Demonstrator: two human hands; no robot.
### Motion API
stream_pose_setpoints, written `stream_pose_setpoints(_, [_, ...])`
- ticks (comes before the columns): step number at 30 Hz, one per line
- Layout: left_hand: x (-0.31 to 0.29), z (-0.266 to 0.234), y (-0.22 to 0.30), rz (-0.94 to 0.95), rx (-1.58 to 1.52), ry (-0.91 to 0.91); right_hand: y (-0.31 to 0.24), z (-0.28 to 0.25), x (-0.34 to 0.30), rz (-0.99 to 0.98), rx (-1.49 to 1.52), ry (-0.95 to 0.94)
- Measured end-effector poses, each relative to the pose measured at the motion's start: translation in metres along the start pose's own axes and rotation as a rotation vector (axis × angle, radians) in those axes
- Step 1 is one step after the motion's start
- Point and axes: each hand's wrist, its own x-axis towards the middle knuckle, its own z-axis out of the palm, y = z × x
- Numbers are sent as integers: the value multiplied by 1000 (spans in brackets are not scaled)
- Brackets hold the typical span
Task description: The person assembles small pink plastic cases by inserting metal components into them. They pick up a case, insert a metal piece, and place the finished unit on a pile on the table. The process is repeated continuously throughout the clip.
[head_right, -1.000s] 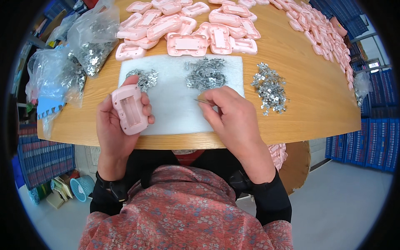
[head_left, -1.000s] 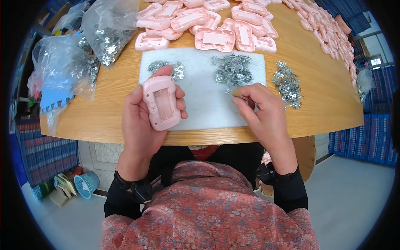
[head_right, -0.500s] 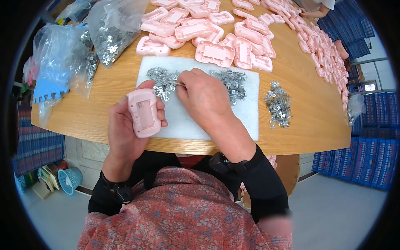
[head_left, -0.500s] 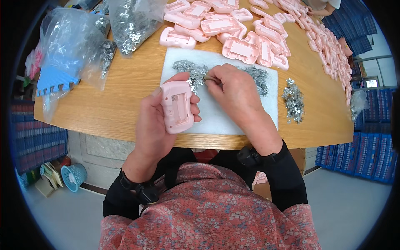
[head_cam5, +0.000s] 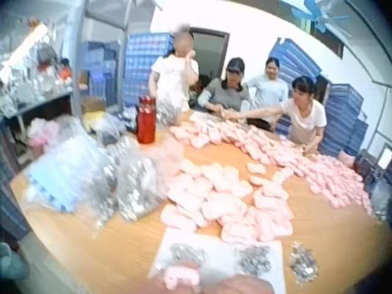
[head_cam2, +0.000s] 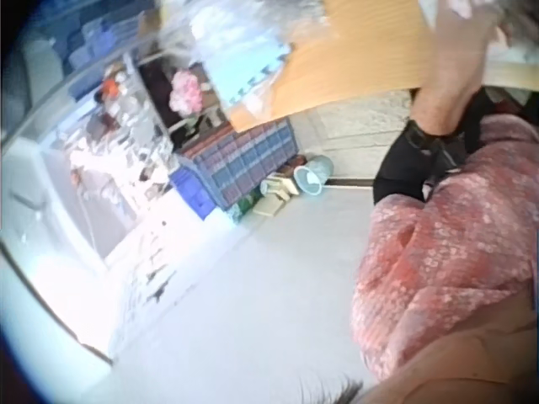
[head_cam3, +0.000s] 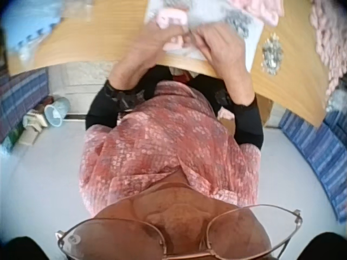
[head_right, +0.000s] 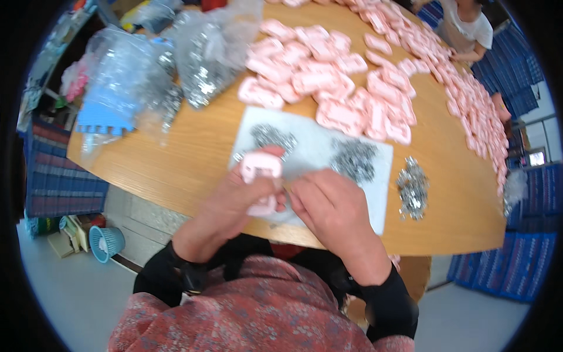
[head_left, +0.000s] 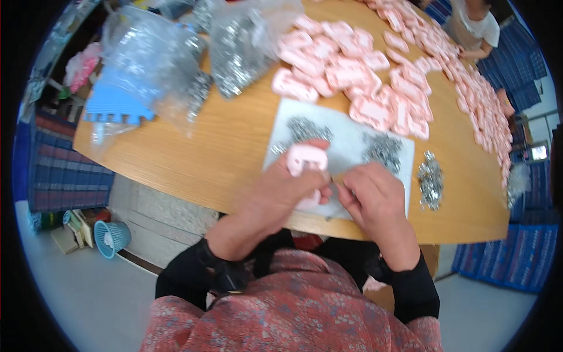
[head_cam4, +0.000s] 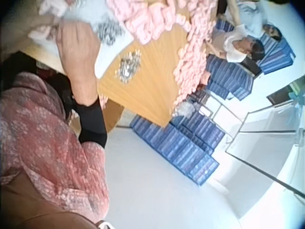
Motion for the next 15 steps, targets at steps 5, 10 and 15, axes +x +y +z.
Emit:
stream_pose_setpoints(5, [1,3,1,-28,15,-21,0,-1,-5,64,75,0])
stream_pose_setpoints(10, [1,4,-7,134,59,44,0,-1,-11,563,478,23])
stream_pose_setpoints(15, [0,10,-15,168,160,42,-3,1,-18,825,842,-19])
